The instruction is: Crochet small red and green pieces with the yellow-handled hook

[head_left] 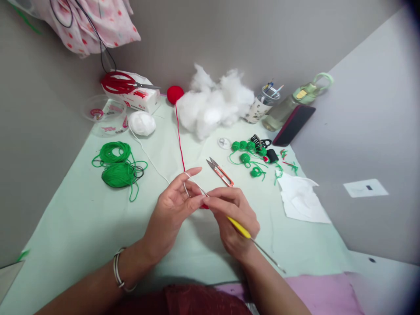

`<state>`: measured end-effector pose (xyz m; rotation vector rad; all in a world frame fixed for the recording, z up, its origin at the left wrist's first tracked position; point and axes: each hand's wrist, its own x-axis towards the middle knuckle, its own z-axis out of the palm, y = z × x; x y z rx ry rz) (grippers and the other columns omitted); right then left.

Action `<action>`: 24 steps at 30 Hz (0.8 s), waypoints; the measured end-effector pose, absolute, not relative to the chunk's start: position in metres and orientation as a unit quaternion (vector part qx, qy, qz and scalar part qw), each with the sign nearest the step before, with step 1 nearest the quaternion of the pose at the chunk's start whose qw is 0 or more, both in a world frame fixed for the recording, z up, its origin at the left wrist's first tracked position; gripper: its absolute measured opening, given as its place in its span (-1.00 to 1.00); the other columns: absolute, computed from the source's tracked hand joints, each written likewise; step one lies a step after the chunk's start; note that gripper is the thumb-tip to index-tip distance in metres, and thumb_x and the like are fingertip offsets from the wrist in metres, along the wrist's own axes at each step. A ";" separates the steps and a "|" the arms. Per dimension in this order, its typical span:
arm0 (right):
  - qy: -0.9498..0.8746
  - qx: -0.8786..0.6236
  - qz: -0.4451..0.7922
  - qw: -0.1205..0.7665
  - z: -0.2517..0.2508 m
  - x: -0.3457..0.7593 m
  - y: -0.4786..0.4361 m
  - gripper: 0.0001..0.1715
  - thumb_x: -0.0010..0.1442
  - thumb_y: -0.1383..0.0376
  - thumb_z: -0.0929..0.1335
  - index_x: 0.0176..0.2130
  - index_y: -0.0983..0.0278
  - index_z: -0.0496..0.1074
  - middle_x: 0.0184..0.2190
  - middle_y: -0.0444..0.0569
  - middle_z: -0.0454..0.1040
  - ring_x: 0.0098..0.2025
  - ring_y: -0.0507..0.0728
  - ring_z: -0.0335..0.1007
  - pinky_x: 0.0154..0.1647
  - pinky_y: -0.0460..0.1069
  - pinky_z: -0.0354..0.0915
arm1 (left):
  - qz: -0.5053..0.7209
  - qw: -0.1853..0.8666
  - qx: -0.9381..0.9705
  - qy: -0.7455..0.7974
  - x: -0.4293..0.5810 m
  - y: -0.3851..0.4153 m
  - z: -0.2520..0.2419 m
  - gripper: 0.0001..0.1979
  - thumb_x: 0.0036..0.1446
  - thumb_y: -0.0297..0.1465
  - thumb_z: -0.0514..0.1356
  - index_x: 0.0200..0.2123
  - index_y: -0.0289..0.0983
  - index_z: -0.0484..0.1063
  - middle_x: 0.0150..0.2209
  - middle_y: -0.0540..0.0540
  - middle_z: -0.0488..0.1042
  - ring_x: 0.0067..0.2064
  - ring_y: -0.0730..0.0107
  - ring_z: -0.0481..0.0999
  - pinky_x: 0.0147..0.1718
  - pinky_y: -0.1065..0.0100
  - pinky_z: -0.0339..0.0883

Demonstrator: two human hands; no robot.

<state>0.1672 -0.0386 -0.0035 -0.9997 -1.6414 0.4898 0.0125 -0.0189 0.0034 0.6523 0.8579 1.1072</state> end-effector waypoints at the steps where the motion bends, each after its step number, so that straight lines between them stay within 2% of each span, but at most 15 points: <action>1: -0.680 -0.418 0.236 0.554 -0.003 0.168 -0.038 -0.64 0.39 0.43 0.38 0.00 0.04 0.66 -0.18 -0.01 0.61 -0.24 0.10 0.60 -0.30 -0.01 0.57 | 0.501 0.717 0.296 0.384 0.011 -0.018 0.004 -0.53 0.17 -0.36 0.44 0.16 -0.13 0.54 -0.29 0.05 0.47 -0.23 0.44 0.49 -0.14 0.40 0.39; 4: -0.635 -0.412 0.323 0.568 -0.003 0.172 -0.034 -0.73 0.38 0.39 0.41 -0.06 0.07 0.68 -0.19 0.00 0.64 -0.21 0.13 0.61 -0.25 0.03 0.58 | 0.500 0.724 0.297 0.371 0.010 -0.017 0.005 -0.56 0.22 -0.33 0.41 0.16 -0.12 0.54 -0.24 0.04 0.47 -0.27 0.47 0.49 -0.17 0.41 0.41; 8: -0.571 -0.405 0.386 0.601 -0.008 0.175 -0.029 -0.82 0.34 0.34 0.47 -0.15 0.08 0.70 -0.23 -0.01 0.65 -0.19 0.15 0.60 -0.25 0.05 0.58 | 0.492 0.742 0.286 0.355 0.011 -0.015 0.007 -0.47 0.12 -0.44 0.47 0.16 -0.11 0.54 -0.23 0.04 0.49 -0.26 0.45 0.53 -0.24 0.42 0.43; 11: -0.558 -0.401 0.412 0.598 -0.010 0.175 -0.027 -0.89 0.31 0.30 0.49 -0.18 0.11 0.70 -0.25 0.00 0.66 -0.22 0.17 0.61 -0.28 0.07 0.59 | 0.475 0.759 0.278 0.347 0.012 -0.014 0.007 -0.45 0.12 -0.45 0.46 0.19 -0.13 0.52 -0.27 0.04 0.50 -0.28 0.43 0.54 -0.24 0.40 0.43; 17: -0.553 -0.389 0.437 0.593 -0.007 0.179 -0.028 -0.95 0.28 0.24 0.53 -0.23 0.11 0.71 -0.29 -0.01 0.67 -0.25 0.15 0.62 -0.25 0.07 0.61 | 0.435 0.814 0.226 0.312 0.007 -0.010 0.008 -0.57 0.20 -0.44 0.39 0.15 -0.18 0.60 -0.26 -0.01 0.52 -0.25 0.43 0.54 -0.15 0.37 0.42; 20: -0.566 -0.377 0.452 0.577 -0.004 0.180 -0.029 -0.94 0.30 0.25 0.52 -0.22 0.11 0.71 -0.28 -0.01 0.67 -0.26 0.15 0.62 -0.27 0.06 0.61 | 0.432 0.824 0.216 0.298 0.005 -0.008 0.007 -0.67 0.28 -0.32 0.36 0.08 -0.23 0.65 -0.28 -0.03 0.51 -0.28 0.44 0.51 -0.20 0.38 0.41; 24: -0.569 -0.357 0.470 0.573 -0.002 0.181 -0.029 -0.88 0.30 0.32 0.51 -0.20 0.08 0.71 -0.27 -0.03 0.67 -0.24 0.13 0.62 -0.26 0.04 0.61 | 0.408 0.830 0.230 0.302 0.003 -0.006 0.005 -0.60 0.25 -0.19 0.40 0.09 -0.22 0.65 -0.36 -0.01 0.48 -0.36 0.47 0.43 -0.31 0.40 0.35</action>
